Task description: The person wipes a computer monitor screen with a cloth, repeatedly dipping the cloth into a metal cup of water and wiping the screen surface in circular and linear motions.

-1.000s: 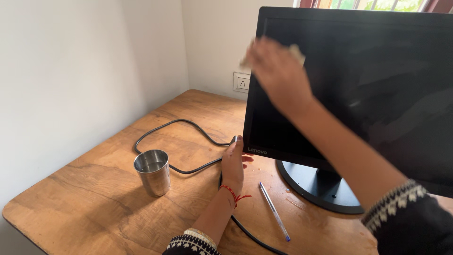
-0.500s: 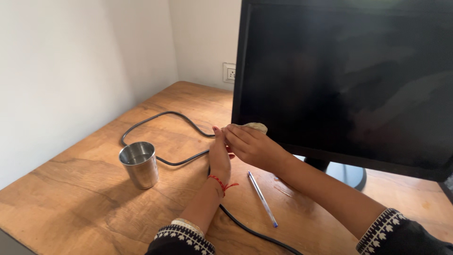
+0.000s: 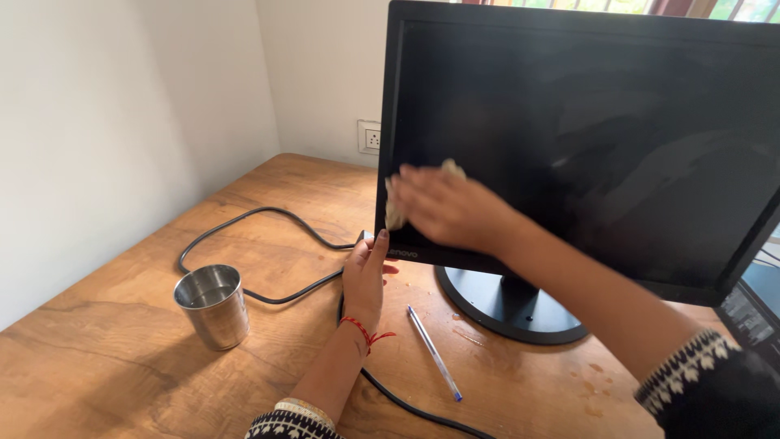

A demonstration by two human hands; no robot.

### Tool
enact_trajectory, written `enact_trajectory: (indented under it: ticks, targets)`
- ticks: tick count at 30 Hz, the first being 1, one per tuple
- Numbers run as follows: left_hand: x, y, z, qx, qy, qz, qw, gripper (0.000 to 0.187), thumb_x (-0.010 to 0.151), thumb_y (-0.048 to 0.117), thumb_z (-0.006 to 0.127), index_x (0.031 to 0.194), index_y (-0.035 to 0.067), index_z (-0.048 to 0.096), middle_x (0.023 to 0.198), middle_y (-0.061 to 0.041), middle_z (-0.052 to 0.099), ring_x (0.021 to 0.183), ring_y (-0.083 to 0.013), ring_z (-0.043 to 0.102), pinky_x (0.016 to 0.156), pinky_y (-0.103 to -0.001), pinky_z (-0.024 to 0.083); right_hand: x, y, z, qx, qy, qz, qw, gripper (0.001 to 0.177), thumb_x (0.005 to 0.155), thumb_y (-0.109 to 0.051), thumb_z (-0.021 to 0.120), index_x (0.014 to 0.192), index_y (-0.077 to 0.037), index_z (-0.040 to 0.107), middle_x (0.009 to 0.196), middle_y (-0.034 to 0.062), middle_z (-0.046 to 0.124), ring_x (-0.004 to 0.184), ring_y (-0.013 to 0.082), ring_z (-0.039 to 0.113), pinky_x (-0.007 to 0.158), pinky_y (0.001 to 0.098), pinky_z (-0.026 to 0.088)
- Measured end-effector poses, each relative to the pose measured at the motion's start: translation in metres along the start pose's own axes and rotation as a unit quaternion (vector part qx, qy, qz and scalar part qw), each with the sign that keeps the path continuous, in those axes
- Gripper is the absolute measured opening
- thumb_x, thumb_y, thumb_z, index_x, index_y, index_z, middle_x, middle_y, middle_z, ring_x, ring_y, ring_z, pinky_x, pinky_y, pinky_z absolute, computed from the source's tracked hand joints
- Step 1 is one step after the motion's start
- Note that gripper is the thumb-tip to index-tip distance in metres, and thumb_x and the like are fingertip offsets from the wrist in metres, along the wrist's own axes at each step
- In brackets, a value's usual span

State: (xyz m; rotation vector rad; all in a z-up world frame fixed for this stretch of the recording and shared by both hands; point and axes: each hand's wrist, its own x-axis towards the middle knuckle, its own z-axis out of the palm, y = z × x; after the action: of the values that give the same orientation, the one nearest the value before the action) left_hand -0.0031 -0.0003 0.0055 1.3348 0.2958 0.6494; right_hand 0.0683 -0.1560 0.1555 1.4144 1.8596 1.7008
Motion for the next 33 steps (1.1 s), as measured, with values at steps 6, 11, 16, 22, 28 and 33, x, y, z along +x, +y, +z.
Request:
enact_trajectory:
  ticks: [6,11,16,22,28,33]
  targets:
    - [0.003,-0.005,0.001,0.019,0.010,0.010,1.000,0.043,0.089,0.055,0.066,0.093,0.012,0.068,0.078,0.003,0.067,0.067,-0.0071,0.064,0.061,-0.025,0.044,0.024,0.061,0.001,-0.072,0.013,0.042,0.996,0.033,0.093,-0.017,0.066,0.125,-0.009,0.072,0.138,0.0060,0.063,0.133,0.0253,0.057,0.092,0.0395,0.058]
    - [0.008,-0.010,0.001,0.010,0.000,0.014,1.000,0.044,0.090,0.055,0.067,0.094,0.011,0.066,0.077,0.002,0.065,0.066,-0.0076,0.063,0.057,-0.024,0.042,0.045,0.098,0.005,-0.167,0.026,0.106,0.980,0.029,0.099,-0.012,0.069,0.128,-0.007,0.068,0.137,0.0058,0.062,0.139,0.0216,0.055,0.092,0.0345,0.060]
    - [0.006,-0.010,-0.001,0.043,0.006,0.011,0.999,0.045,0.091,0.055,0.067,0.094,0.010,0.065,0.079,0.001,0.066,0.070,-0.0074,0.067,0.059,-0.024,0.045,0.041,0.109,0.008,-0.148,0.049,0.179,0.971,0.035,0.100,-0.007,0.068,0.135,-0.003,0.065,0.147,0.0067,0.057,0.144,0.0202,0.051,0.100,0.0341,0.061]
    - [0.003,-0.005,0.002,0.053,-0.003,0.022,0.998,0.046,0.090,0.057,0.064,0.096,0.011,0.068,0.084,-0.001,0.074,0.073,-0.0095,0.066,0.063,-0.025,0.047,-0.015,0.109,-0.014,-0.176,0.018,0.210,0.962,0.043,0.102,-0.015,0.068,0.144,-0.009,0.063,0.152,0.0088,0.053,0.143,0.0250,0.051,0.102,0.0358,0.060]
    - [-0.003,0.003,0.003,0.081,0.001,0.008,0.997,0.048,0.090,0.059,0.062,0.096,0.012,0.067,0.083,-0.001,0.074,0.075,-0.0087,0.067,0.064,-0.025,0.048,-0.072,0.118,-0.046,-0.173,-0.021,0.238,0.955,0.042,0.106,-0.010,0.068,0.148,-0.008,0.064,0.153,0.0109,0.055,0.144,0.0286,0.053,0.104,0.0364,0.059]
    - [-0.010,0.010,0.005,0.084,0.000,0.000,0.996,0.047,0.091,0.059,0.061,0.095,0.013,0.066,0.083,0.000,0.073,0.076,-0.0099,0.068,0.066,-0.026,0.049,-0.109,0.119,-0.070,-0.174,-0.028,0.294,0.939,0.038,0.108,-0.004,0.065,0.145,-0.005,0.062,0.149,0.0146,0.056,0.147,0.0315,0.053,0.114,0.0389,0.056]
